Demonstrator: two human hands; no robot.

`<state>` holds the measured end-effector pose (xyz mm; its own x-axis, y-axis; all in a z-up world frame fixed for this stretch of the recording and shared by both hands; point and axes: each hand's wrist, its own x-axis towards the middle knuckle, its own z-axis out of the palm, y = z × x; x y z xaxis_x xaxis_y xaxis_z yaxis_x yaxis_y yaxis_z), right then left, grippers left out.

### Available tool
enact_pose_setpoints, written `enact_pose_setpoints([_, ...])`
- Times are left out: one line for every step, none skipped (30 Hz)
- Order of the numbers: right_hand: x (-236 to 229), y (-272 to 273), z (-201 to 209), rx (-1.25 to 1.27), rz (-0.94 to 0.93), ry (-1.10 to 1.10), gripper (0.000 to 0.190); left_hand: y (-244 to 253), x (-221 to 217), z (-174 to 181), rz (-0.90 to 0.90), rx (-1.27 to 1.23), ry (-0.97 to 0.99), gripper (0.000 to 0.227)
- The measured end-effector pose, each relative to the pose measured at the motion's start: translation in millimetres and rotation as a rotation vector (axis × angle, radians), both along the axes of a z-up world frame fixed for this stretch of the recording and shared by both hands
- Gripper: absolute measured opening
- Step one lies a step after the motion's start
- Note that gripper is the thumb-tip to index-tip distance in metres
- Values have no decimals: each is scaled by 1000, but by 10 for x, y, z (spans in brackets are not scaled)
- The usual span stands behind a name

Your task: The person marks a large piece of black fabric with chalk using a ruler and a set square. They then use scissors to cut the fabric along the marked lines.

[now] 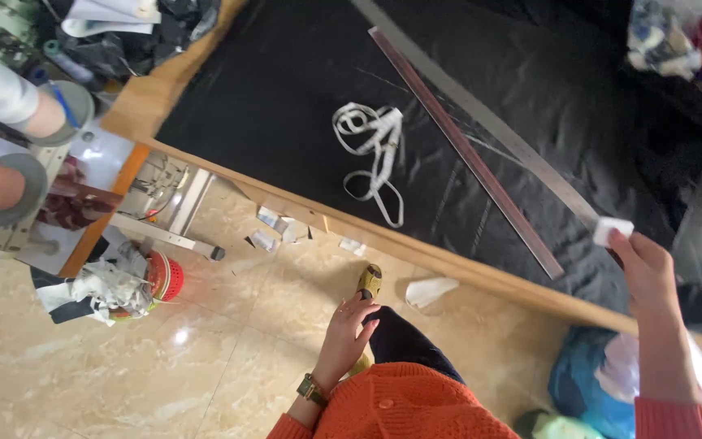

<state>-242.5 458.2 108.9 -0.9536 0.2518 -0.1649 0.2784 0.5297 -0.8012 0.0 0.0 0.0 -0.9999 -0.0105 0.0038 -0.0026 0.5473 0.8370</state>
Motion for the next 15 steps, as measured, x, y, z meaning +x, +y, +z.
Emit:
enact_pose_setpoints([-275,-193,21,-1,14,4,38,-94,-87,29,14,-1,4,30])
enact_pose_setpoints([-554,-386,47,20,57,11,28,-185,-181,61,35,10,31,28])
enact_pose_setpoints([-834,-576,77,39,98,16,26,-272,-281,107,54,20,56,27])
enact_pose_setpoints([-1109,-707,7,38,111,18,26,-366,-382,167,67,19,57,27])
enact_pose_setpoints([-1412,-841,-40,38,144,25,27,-459,-516,230,85,-8,116,26])
enact_pose_setpoints([-1720,-975,-79,38,177,31,33,-549,-654,298,103,-37,174,24])
enact_pose_setpoints([-1954,-1107,-98,37,189,38,33,-613,-775,343,115,-39,180,24])
enact_pose_setpoints([-2190,-1239,-117,40,196,19,31,-675,-898,387,141,-52,255,23])
enact_pose_setpoints([-2446,-1378,-126,43,200,6,29,-753,-1055,417,164,-67,336,22])
enact_pose_setpoints([-2670,-1467,-109,41,209,20,29,-805,-1236,497,173,-70,349,22])
enact_pose_setpoints([-2823,-1534,-127,58,225,37,33,-834,-1335,586,177,-80,348,23])
enact_pose_setpoints([-2974,-1598,-154,76,240,54,40,-858,-1434,666,181,-89,347,24])
enact_pose_setpoints([-2977,-1753,16,78,247,42,40,-883,-1510,697,188,-87,335,24])
enact_pose_setpoints([-2981,-1905,186,73,230,11,45,-904,-1584,728,183,-95,349,22])
enact_pose_setpoints([-3020,-2052,389,66,205,-8,50,-948,-1725,755,172,-104,376,20])
